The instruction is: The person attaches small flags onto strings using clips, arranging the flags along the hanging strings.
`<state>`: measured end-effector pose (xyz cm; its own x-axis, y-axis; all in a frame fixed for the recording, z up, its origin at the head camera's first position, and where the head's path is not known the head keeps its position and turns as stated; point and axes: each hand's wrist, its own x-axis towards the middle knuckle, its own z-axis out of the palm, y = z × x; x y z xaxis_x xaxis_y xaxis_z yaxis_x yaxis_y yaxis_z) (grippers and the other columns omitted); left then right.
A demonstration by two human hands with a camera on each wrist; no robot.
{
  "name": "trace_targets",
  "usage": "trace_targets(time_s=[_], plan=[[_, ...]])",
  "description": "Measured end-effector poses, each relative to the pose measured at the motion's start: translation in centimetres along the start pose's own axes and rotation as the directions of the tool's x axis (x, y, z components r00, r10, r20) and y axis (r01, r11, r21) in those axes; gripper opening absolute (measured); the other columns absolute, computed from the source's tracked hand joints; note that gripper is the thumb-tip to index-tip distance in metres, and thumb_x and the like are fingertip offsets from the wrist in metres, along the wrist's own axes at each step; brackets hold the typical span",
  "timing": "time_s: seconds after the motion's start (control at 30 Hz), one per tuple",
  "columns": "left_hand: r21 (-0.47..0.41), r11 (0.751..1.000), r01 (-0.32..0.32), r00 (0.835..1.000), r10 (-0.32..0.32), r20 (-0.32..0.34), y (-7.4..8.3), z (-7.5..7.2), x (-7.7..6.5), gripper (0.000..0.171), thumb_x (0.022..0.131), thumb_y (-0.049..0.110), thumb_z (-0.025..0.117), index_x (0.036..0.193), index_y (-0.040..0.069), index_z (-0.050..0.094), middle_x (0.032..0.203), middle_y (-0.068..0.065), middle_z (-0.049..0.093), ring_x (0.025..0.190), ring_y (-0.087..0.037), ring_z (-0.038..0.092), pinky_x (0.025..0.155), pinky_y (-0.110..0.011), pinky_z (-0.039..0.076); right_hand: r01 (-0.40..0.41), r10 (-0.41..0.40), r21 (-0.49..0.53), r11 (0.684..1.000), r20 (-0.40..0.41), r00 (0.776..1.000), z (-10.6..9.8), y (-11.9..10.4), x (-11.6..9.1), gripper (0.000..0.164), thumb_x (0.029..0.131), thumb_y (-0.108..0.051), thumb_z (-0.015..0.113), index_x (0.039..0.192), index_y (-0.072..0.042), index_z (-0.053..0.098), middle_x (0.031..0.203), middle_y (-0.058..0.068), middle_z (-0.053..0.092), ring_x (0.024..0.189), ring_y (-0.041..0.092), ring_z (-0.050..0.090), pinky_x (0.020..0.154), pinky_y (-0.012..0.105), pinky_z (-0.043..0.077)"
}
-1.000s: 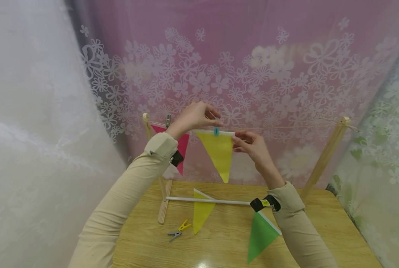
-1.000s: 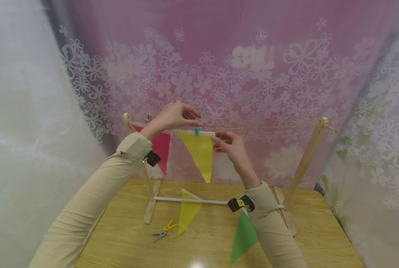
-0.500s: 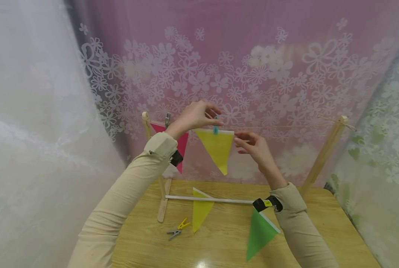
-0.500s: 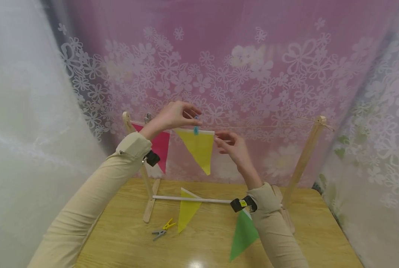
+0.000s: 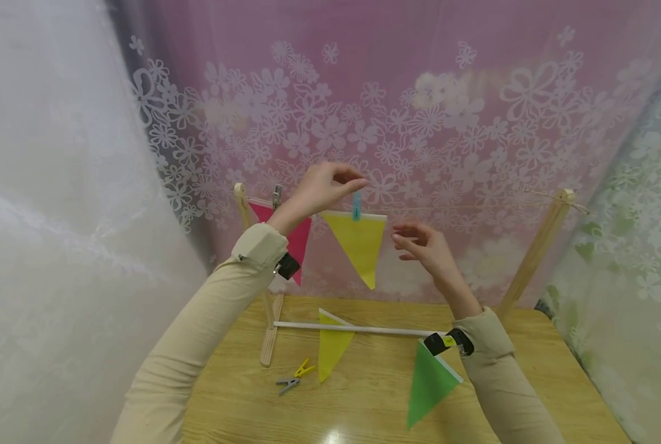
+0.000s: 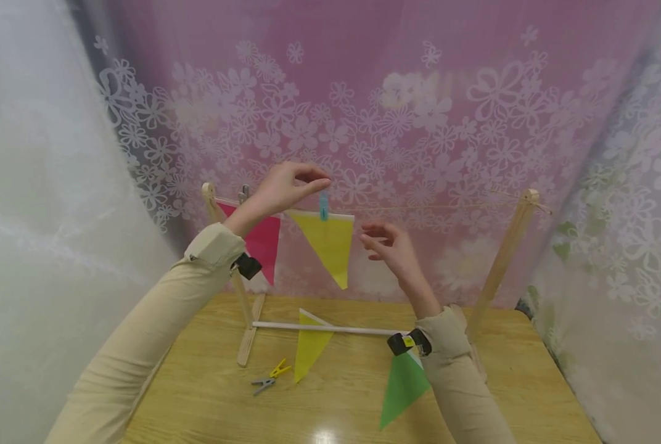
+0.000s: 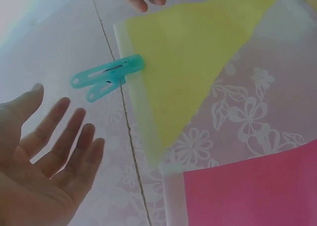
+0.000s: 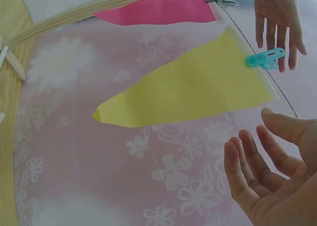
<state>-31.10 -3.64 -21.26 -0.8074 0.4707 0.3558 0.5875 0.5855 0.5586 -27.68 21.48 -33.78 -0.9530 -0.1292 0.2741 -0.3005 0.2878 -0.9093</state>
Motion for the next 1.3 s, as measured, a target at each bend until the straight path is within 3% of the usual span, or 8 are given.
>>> trace_targets(time_s=[0.17,0.33,0.47,0.6,0.77,0.9,1.07,1.3], plan=[[-0.021,0.997,-0.071,0.990,0.068,-0.123,-0.3,0.1,-1.0,0.025,0.102,0.030,0.063,0.119,0.015,0.074,0.114,0.000,0.073,0.104,-0.016,0.067,0.091,-0.032,0.054,-0.004,0.004,-0.007,1.000,0.017,1.000,-0.4,0.9,-0.8,0.047,0.101,-0.028,0.065,0.138,0.000,0.057,0.130,0.024,0.061,0.098,0.017,0.066,0.083,0.032,0.060],[-0.032,0.989,-0.144,0.958,0.131,-0.255,-0.5,0.1,-2.9,0.017,0.101,0.023,0.066,0.112,0.014,0.076,0.109,0.001,0.075,0.098,-0.015,0.070,0.088,-0.027,0.057,0.003,-0.004,0.010,1.000,0.021,1.000,-0.8,2.1,-1.8,0.044,0.103,-0.025,0.063,0.138,0.001,0.056,0.130,0.026,0.060,0.094,0.009,0.066,0.081,0.029,0.060],[-0.046,0.987,-0.151,0.937,0.128,-0.324,-1.2,0.0,-4.3,0.017,0.100,0.023,0.067,0.111,0.014,0.076,0.107,0.001,0.076,0.098,-0.013,0.070,0.087,-0.030,0.058,-0.018,0.018,0.017,1.000,0.011,1.000,-1.2,3.0,-2.6,0.043,0.103,-0.025,0.062,0.136,0.002,0.057,0.131,0.026,0.060,0.097,0.014,0.068,0.081,0.030,0.060],[-0.075,0.987,-0.141,0.936,0.108,-0.336,-2.4,0.2,-5.4,0.018,0.100,0.024,0.067,0.112,0.013,0.076,0.105,-0.001,0.077,0.097,-0.015,0.070,0.087,-0.034,0.059,-0.040,0.040,0.021,0.999,0.010,0.999,-1.5,4.3,-3.5,0.042,0.104,-0.027,0.061,0.135,0.001,0.058,0.127,0.019,0.064,0.096,0.011,0.068,0.082,0.030,0.060],[-0.121,0.983,-0.139,0.946,0.096,-0.308,-3.9,0.8,-6.8,0.020,0.101,0.026,0.066,0.112,0.012,0.076,0.104,-0.001,0.077,0.093,-0.016,0.071,0.086,-0.034,0.058,-0.068,0.068,0.029,0.997,0.001,0.998,-1.5,6.1,-4.6,0.041,0.105,-0.029,0.059,0.133,0.001,0.060,0.119,0.011,0.068,0.092,0.009,0.068,0.082,0.032,0.060],[-0.157,0.978,-0.139,0.951,0.088,-0.297,-4.8,1.5,-8.1,0.020,0.100,0.028,0.067,0.112,0.013,0.076,0.101,0.000,0.077,0.089,-0.013,0.071,0.083,-0.034,0.058,-0.093,0.093,0.041,0.995,-0.012,0.996,-1.2,7.4,-5.5,0.042,0.105,-0.030,0.059,0.132,0.001,0.060,0.121,0.017,0.066,0.093,0.012,0.068,0.083,0.033,0.060],[-0.165,0.974,-0.154,0.942,0.094,-0.323,-5.8,2.8,-9.4,0.017,0.099,0.024,0.069,0.109,0.013,0.076,0.098,-0.001,0.077,0.084,-0.013,0.072,0.078,-0.034,0.060,-0.112,0.113,0.037,0.993,-0.026,0.993,-1.1,9.0,-6.7,0.042,0.105,-0.028,0.058,0.134,0.003,0.059,0.123,0.025,0.065,0.095,0.017,0.069,0.082,0.033,0.060],[-0.172,0.975,-0.143,0.938,0.078,-0.339,-8.1,5.1,-11.1,0.015,0.099,0.021,0.069,0.107,0.011,0.076,0.095,-0.003,0.077,0.082,-0.016,0.073,0.075,-0.033,0.060,-0.152,0.152,0.000,0.988,-0.047,0.987,-1.4,11.5,-8.2,0.042,0.105,-0.028,0.057,0.135,0.002,0.060,0.123,0.025,0.065,0.093,0.015,0.069,0.081,0.037,0.061]])
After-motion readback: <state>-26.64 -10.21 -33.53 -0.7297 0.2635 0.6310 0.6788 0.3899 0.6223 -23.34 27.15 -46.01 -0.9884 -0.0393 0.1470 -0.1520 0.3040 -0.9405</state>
